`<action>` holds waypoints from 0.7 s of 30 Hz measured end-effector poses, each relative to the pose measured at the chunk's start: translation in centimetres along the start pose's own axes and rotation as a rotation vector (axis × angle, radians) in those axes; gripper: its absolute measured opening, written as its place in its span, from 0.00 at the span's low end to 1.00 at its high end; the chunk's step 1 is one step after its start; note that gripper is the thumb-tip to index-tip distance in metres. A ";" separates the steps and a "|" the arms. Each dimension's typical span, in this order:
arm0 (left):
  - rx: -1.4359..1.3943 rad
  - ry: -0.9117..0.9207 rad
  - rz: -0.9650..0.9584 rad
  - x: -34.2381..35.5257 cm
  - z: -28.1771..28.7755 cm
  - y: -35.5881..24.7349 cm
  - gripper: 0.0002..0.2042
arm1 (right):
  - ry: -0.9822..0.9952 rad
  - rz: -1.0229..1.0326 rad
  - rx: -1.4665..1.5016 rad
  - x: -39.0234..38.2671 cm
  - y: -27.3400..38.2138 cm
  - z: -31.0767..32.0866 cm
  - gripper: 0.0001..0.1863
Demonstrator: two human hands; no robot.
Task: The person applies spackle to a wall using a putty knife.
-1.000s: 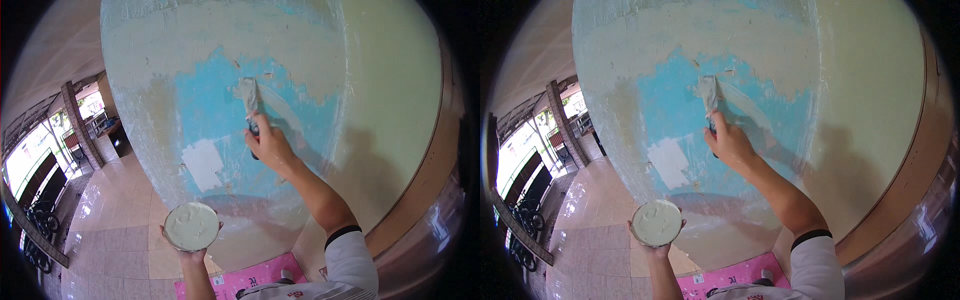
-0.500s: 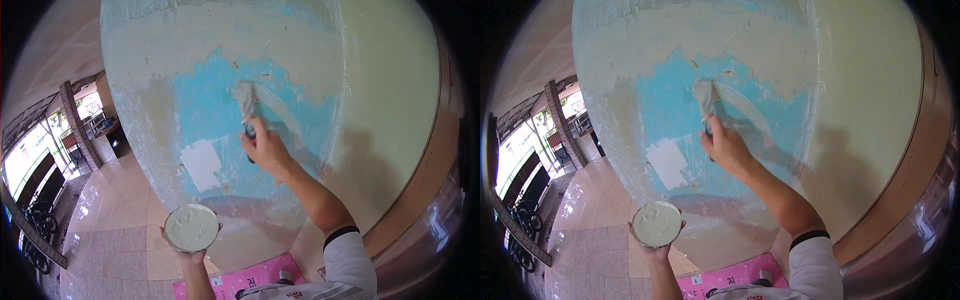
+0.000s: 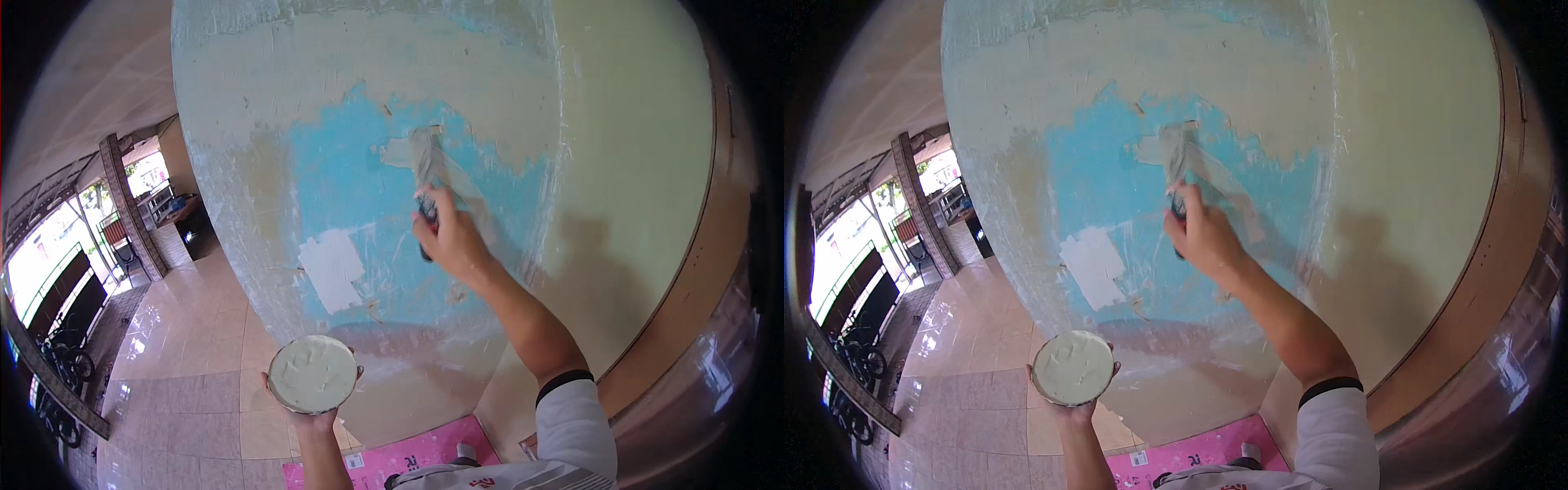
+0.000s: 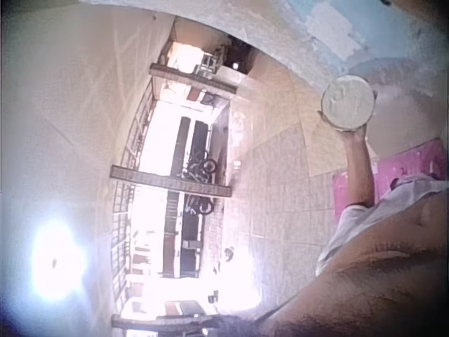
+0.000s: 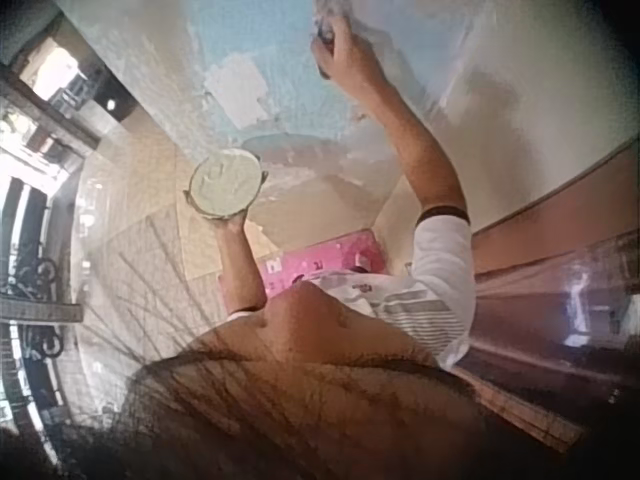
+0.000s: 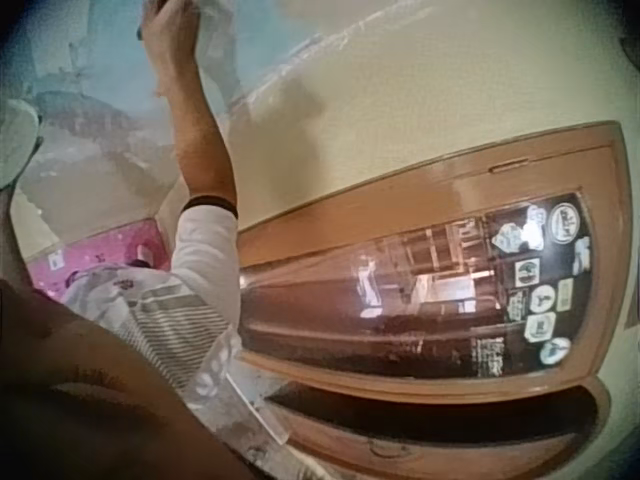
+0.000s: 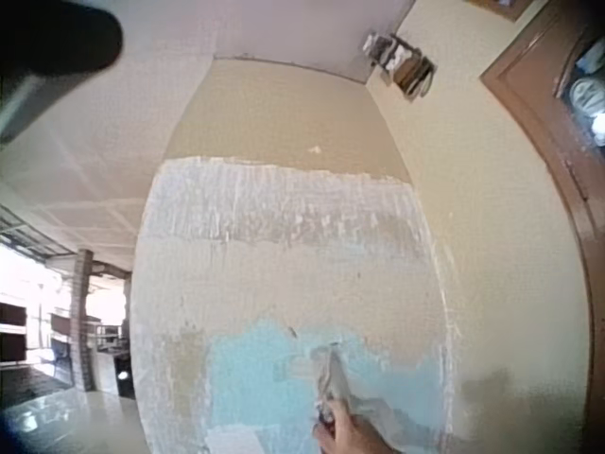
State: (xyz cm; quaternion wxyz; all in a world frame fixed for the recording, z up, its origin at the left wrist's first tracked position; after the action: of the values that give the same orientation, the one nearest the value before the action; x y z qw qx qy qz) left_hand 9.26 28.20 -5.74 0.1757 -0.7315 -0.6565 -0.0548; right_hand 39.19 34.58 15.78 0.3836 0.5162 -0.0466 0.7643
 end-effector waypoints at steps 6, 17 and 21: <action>0.169 0.131 0.052 0.0 -2.1 0.9 0.44 | -0.205 -0.053 -0.168 7.5 0.2 6.0 0.20; -0.017 0.044 0.063 -0.5 -0.6 0.9 0.43 | 0.222 -0.138 0.237 -10.0 2.5 -4.0 0.21; 0.058 -0.005 0.059 -0.4 -1.4 0.6 0.41 | 0.504 -0.236 0.590 -12.9 4.3 -5.0 0.17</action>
State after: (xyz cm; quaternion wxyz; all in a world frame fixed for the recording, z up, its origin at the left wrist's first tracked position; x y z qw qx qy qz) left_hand 10.01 27.35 -4.69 0.1967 -0.7453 -0.6364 -0.0289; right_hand 34.89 26.95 4.21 0.3036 0.4024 0.3300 0.7981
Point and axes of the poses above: each hand's wrist, its own x-axis towards the middle knuckle, its own z-axis out of the back of the hand, y = z × x, the point moved 6 cm from there along x, towards the middle knuckle, and after that the axes turned 7 degrees about y, right-handed, at the moved point
